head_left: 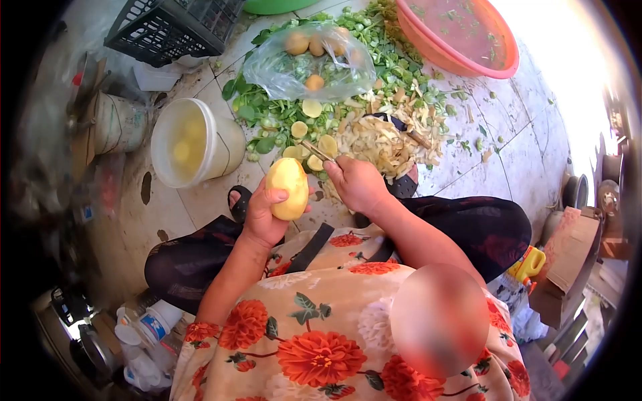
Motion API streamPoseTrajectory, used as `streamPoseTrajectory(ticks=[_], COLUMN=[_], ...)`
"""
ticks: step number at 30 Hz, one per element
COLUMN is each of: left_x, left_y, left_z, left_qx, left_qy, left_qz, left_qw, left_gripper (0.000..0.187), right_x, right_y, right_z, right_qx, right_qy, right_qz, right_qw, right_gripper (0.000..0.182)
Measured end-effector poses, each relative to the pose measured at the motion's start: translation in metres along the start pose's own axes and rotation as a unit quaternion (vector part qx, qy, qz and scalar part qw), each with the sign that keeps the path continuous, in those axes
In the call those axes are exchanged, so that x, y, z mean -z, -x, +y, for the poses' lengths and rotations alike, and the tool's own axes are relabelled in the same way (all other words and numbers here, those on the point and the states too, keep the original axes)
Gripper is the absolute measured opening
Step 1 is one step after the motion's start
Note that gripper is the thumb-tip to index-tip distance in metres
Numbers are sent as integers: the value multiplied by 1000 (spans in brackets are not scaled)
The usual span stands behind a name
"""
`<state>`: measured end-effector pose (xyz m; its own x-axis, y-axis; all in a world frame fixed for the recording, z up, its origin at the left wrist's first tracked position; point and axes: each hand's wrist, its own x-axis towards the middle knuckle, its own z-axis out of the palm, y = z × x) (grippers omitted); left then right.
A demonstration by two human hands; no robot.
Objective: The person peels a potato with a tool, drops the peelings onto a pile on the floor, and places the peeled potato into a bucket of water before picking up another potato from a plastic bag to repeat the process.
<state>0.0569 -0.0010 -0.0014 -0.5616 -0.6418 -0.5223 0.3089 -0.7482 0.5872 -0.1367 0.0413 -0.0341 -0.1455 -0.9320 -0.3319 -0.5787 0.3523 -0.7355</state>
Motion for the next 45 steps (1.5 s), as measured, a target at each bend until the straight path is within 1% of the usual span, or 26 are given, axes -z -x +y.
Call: streamPoseTrajectory(ticks=[1,4,5,7,9,11,13,15,16,18,22,24,26,28,30,31,32,33,34,36,38,40,41,42,43,45], left_x=[4,9,10,8,4,1,1,4,6,11,10,12,3,0,3,4,3,3,2,0,-1,-1,2,5,4,0], left_y=[1,1,1,1,2,5,3,3,3,0,2,3,3,2,2,2,1,-1,-1,2,5,4,2,2,3,3], left_z=[0,-4,-6,-5,-3,-2,-2,-1,-2,-2,-1,-1,-1,2,2,2,2,1,1,2,1,1,0,-1,-2,1], left_qx=[-6,0,5,15,22,26,26,26,26,34,28,36,43,42,30,31,6,-19,-17,-15,-26,-37,-38,-40,-40,-41], left_qy=[19,26,38,24,9,7,15,36,38,62,77,35,32,36,17,15,-37,-88,-87,-132,-138,-149,-142,-132,-128,-182], left_qz=[20,59,86,77,65,-13,-10,43,46,64,87,5,-8,-16,33,35,45,53,53,98,75,44,49,58,62,100], left_qw=[1000,998,996,997,998,1000,999,998,998,995,993,999,999,998,999,999,998,995,995,986,987,987,988,989,989,977], left_gripper=[58,59,60,61,61,62,61,59,59,58,59,60,61,62,63,63,64,65,65,69,69,69,69,70,70,70], right_x=[2,3,4,3,-4,-14,-11,-6,-3,1,-1,-2,-11,-4,8,10,10,8,8,11,7,-2,-5,-1,6,17], right_y=[6,23,23,23,13,-5,-6,1,6,16,20,8,-1,-3,3,5,8,12,15,16,6,-2,-6,-5,-2,6], right_z=[-6,-20,-22,-25,-13,11,8,-1,-5,-12,-18,-10,8,1,-8,-12,-15,-17,-18,-19,-9,9,12,6,-2,-17], right_qx=[-1,100,99,76,65,-18,-26,3,3,70,98,27,24,20,23,25,25,64,102,79,14,-13,-33,-11,-10,-14], right_qy=[-1,-2,-1,35,18,32,2,-21,-21,-43,-25,33,22,-11,-20,-33,-35,-20,-4,30,109,94,83,68,70,25], right_qz=[-4,-52,-52,-71,-64,-39,-35,-8,-11,-40,-48,-31,-3,21,3,-10,-9,-23,-39,-44,-72,-59,-52,-23,-28,-40], right_qw=[1000,994,994,994,996,999,999,1000,1000,996,994,999,999,1000,1000,999,999,997,994,995,991,994,995,997,997,999], right_gripper=[38,35,35,35,37,39,41,40,40,39,38,39,39,40,40,39,39,39,39,38,38,39,39,40,40,40])
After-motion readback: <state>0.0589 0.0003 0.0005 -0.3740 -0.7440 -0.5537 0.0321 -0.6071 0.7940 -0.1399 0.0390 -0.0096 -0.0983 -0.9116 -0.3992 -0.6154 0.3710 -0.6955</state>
